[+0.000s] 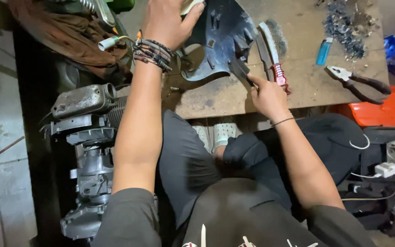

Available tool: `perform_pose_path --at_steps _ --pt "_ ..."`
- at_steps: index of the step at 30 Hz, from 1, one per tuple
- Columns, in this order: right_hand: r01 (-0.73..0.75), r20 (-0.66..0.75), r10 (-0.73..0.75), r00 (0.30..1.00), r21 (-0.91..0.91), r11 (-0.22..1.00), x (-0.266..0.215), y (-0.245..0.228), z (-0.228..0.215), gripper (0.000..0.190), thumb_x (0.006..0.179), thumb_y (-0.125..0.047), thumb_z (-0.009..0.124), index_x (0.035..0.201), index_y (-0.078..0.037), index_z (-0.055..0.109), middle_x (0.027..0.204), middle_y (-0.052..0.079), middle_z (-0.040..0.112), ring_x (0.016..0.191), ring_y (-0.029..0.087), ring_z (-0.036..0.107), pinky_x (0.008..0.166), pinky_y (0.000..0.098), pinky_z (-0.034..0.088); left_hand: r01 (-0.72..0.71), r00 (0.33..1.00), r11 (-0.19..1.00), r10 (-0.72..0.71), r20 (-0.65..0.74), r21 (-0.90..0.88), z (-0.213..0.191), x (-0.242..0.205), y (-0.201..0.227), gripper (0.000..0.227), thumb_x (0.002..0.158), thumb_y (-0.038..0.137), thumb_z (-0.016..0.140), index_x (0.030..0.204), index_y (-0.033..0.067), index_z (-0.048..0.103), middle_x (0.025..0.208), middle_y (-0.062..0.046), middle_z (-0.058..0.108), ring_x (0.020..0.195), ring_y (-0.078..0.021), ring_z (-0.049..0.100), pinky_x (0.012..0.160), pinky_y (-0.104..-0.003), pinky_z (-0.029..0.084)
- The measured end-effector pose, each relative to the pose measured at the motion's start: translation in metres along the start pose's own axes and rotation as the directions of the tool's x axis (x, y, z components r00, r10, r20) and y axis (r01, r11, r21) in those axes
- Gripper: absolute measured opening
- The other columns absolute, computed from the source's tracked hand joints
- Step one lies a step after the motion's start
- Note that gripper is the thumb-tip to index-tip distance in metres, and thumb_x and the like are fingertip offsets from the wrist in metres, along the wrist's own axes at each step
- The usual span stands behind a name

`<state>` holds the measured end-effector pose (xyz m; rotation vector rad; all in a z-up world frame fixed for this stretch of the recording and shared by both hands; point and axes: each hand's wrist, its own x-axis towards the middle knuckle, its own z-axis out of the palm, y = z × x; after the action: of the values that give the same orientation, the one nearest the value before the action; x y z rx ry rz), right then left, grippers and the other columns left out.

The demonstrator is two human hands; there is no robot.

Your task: The person scrapes a black plastic part using a wire brush and a metal scraper. They hold the part with one hand and use the tools to remove material from its surface.

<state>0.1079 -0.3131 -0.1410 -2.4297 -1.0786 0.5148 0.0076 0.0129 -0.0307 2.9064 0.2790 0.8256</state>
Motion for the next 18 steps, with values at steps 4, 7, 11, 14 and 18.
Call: perform_pose_path --at_steps 4,7,11,14,18 --pt "-0.053 0.024 0.051 0.998 0.078 0.996 -0.01 -0.013 -0.02 0.047 0.095 -0.015 0.053 0.139 -0.023 0.068 0.112 0.013 0.076 0.083 0.039 0.069 0.066 0.0523 0.054 0.004 0.999 0.999 -0.006 -0.034 -0.04 -0.017 0.004 0.011 0.028 0.103 0.036 0.07 0.12 0.0139 0.073 0.108 -0.011 0.074 0.094 -0.0349 0.067 0.072 -0.049 0.052" --pt "-0.067 -0.004 0.068 0.998 0.097 0.993 -0.004 -0.013 -0.001 0.05 0.094 -0.016 0.053 0.141 -0.022 0.066 0.104 0.021 0.076 0.081 0.043 0.068 0.064 0.0543 0.053 -0.006 1.0 0.994 0.003 -0.027 -0.106 -0.028 0.006 0.016 0.02 0.101 0.03 0.069 0.112 0.0134 0.073 0.102 -0.009 0.074 0.091 -0.0324 0.067 0.071 -0.047 0.051" --pt "-0.008 -0.002 0.009 1.0 0.246 0.969 0.008 0.016 0.015 0.046 0.09 -0.014 0.056 0.134 -0.013 0.07 0.124 0.01 0.074 0.102 0.032 0.071 0.083 0.0442 0.052 -0.037 0.997 0.992 0.029 -0.066 -0.119 -0.022 0.005 0.013 0.02 0.101 0.031 0.07 0.111 0.0142 0.074 0.103 -0.007 0.076 0.092 -0.0336 0.068 0.071 -0.047 0.051" --pt "-0.094 0.028 0.089 0.996 0.315 0.944 -0.007 -0.007 -0.013 0.05 0.091 -0.011 0.052 0.138 -0.014 0.069 0.107 0.008 0.078 0.071 0.025 0.065 0.065 0.0398 0.047 -0.001 0.998 0.997 -0.003 -0.058 -0.08 -0.023 0.004 0.02 0.023 0.1 0.033 0.072 0.116 0.0171 0.074 0.107 -0.008 0.077 0.094 -0.0347 0.069 0.072 -0.048 0.054" --pt "0.003 -0.034 -0.001 0.999 0.062 0.998 0.001 0.01 0.016 0.048 0.092 -0.02 0.056 0.138 -0.023 0.068 0.107 0.021 0.075 0.095 0.051 0.065 0.077 0.0607 0.05 -0.025 0.998 0.997 0.02 -0.063 -0.073 -0.021 0.005 0.019 0.026 0.1 0.033 0.072 0.117 0.0138 0.075 0.105 -0.01 0.077 0.091 -0.0372 0.07 0.07 -0.049 0.053"
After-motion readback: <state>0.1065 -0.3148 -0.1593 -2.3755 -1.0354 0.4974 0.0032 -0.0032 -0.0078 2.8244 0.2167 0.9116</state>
